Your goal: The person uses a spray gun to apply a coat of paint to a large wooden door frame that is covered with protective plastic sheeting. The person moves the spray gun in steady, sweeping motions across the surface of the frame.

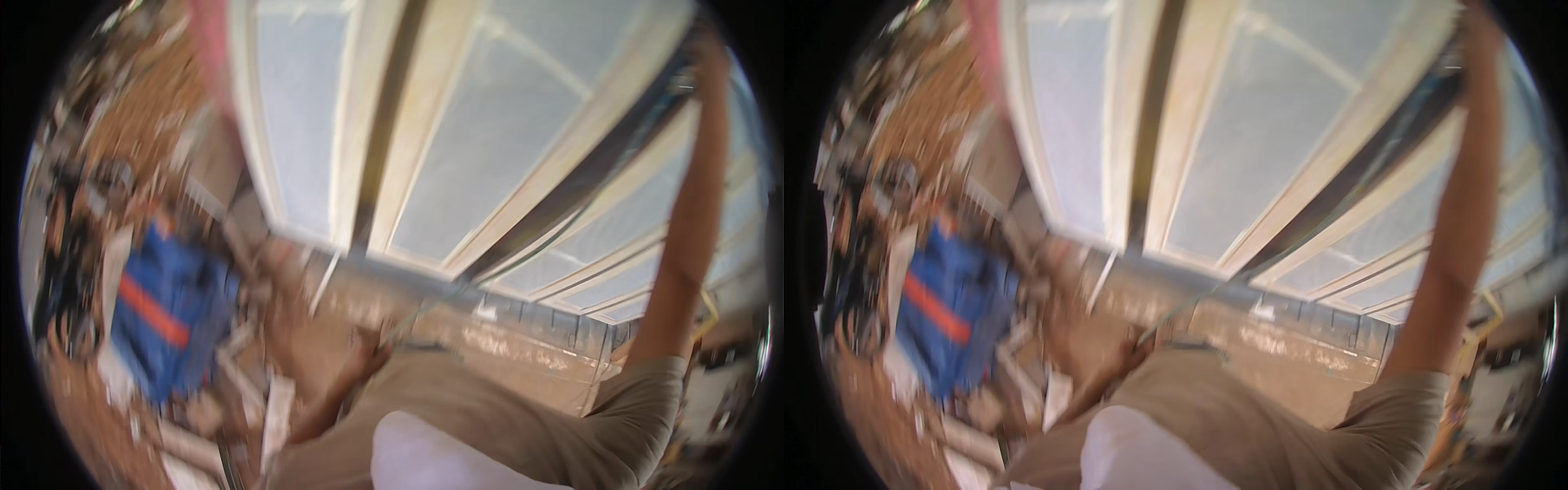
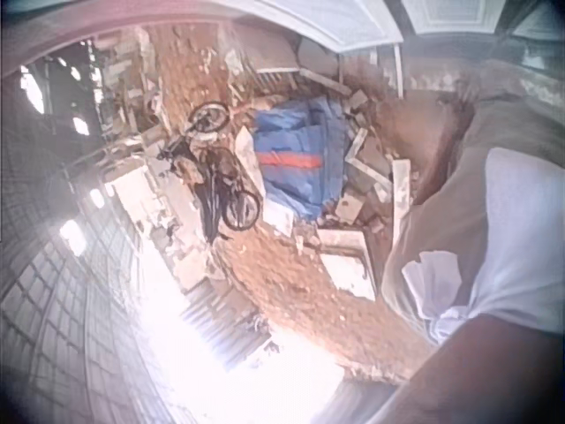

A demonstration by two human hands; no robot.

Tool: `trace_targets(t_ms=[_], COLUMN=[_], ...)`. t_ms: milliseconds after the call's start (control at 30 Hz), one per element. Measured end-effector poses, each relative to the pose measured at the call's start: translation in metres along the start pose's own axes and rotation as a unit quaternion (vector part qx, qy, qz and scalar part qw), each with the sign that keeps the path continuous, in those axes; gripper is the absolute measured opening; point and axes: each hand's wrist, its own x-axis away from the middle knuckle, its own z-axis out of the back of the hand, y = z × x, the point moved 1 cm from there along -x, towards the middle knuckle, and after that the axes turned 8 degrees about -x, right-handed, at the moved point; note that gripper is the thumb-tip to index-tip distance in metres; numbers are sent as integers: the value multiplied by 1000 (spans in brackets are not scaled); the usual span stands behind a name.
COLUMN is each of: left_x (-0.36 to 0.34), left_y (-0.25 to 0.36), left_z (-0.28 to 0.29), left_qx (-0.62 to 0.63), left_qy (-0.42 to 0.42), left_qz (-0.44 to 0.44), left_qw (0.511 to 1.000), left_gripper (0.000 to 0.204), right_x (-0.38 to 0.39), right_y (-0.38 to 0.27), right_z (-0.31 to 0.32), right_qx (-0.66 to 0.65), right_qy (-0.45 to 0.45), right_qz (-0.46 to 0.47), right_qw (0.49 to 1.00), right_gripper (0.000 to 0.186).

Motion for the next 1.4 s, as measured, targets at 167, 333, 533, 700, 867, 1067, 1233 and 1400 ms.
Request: trace_targets(t_ms=[167, 333, 533, 700, 867, 1067, 1233, 1400], left_x=[-32, -51, -84, -94, -109, -141, -166, -157], left_y=[-26, -37, -95, -163, -188, -204, -225, -196], left_z=[27, 77, 144, 225, 297, 316, 270, 248], left_qx=[30, 82, 8, 22, 1, -6, 61, 8], left_qy=[-29, -52, -42, 11, 28, 53, 24, -67], left_qz=[-2, 21, 27, 16, 51, -25, -29, 12], left_qw=[999, 995, 999, 1000, 998, 998, 997, 998], left_gripper=[38, 42, 43, 41, 33, 31, 34, 38], right_x=[-17, -10, 3, 28, 55, 74, 47, 16], right_y=[27, 30, 28, 7, -21, -23, 8, 38], right_z=[59, 83, 24, -70, -142, -140, -88, -34], right_qx=[-22, 50, 55, 1, -37, 24, 31, 185], right_qy=[69, 136, 137, 105, 69, 58, 140, 266], right_qz=[-36, -76, -107, -57, -116, -116, -72, -36], right_qw=[997, 986, 983, 993, 990, 991, 987, 945], right_gripper=[42, 43, 40, 34, 35, 40, 42, 48])
